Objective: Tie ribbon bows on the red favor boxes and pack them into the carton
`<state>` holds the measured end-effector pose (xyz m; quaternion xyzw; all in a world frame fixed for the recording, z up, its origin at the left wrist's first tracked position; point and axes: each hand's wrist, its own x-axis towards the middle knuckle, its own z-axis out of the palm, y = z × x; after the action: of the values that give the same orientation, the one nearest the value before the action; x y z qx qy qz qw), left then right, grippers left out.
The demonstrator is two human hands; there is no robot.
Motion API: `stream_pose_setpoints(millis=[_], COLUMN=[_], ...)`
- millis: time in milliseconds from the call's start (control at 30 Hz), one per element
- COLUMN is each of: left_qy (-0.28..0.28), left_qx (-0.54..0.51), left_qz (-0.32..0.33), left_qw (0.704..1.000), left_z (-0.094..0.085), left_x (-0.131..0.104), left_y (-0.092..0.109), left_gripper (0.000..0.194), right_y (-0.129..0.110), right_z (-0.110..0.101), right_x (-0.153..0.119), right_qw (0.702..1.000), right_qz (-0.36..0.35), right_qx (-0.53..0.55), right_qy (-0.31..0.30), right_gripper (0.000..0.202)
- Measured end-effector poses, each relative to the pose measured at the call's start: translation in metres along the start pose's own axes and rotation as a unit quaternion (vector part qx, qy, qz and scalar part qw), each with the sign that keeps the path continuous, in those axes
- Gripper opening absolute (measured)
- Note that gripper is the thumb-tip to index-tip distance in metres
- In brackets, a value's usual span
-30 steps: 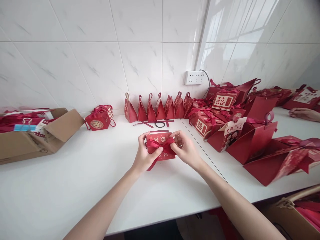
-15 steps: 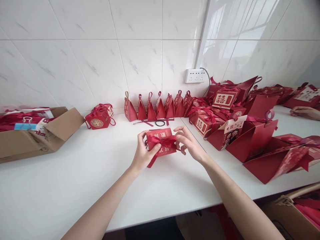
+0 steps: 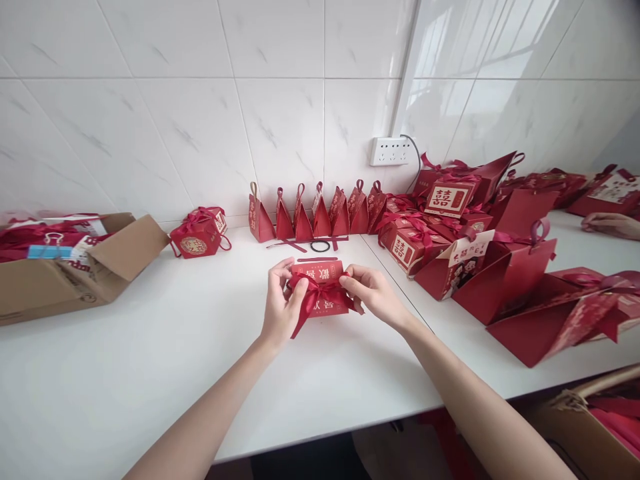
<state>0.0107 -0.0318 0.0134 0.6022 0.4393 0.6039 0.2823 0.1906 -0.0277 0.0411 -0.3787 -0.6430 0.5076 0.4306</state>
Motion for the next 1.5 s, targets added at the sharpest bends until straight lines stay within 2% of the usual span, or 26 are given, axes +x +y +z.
stream_pose_setpoints(millis=[100, 200, 367, 533, 767, 1033, 1300, 1400, 1500], left_qy=[0.033, 0.071, 0.046, 0.023, 0.052, 0.098, 0.104, 0.096, 0.087], left_qx=[0.074, 0.075, 0.009, -0.001, -0.040, 0.018, -0.001, -0.010, -0.021], left_qz=[0.034, 0.025, -0.035, -0.055, -0.060, -0.061, -0.092, -0.092, -0.084], left_qw=[0.996, 0.994, 0.998, 0.998, 0.996, 0.993, 0.990, 0.991, 0.992], left_z=[0.000, 0.002, 0.001, -0.003, -0.001, 0.007, 0.010, 0.009, 0.007], left_x=[-0.002, -0.004, -0.006, -0.002, -0.003, -0.005, -0.003, -0.003, -0.003], left_y=[0.001, 0.000, 0.000, 0.005, 0.004, 0.002, 0.000, 0.000, 0.002], left_gripper=[0.022, 0.024, 0.023, 0.027, 0.026, 0.024, 0.023, 0.025, 0.027], right_y=[0.000, 0.002, 0.006, 0.006, 0.010, 0.014, 0.018, 0.018, 0.018], right_z=[0.000, 0.000, 0.001, 0.000, 0.001, 0.010, 0.009, 0.004, -0.003], right_x=[0.002, 0.003, 0.005, 0.004, 0.006, 0.006, 0.010, 0.010, 0.007], right_qw=[0.999, 0.999, 0.999, 0.998, 0.996, 0.991, 0.975, 0.987, 0.993], right_qz=[0.004, 0.009, 0.001, -0.001, -0.007, -0.017, 0.014, 0.025, -0.050], right_qx=[0.035, 0.052, 0.051, 0.063, 0.079, 0.123, 0.215, 0.152, -0.047], right_qy=[0.001, 0.008, 0.018, 0.009, 0.032, 0.051, 0.051, 0.042, 0.094], right_gripper=[0.036, 0.038, 0.039, 0.038, 0.038, 0.038, 0.039, 0.039, 0.034])
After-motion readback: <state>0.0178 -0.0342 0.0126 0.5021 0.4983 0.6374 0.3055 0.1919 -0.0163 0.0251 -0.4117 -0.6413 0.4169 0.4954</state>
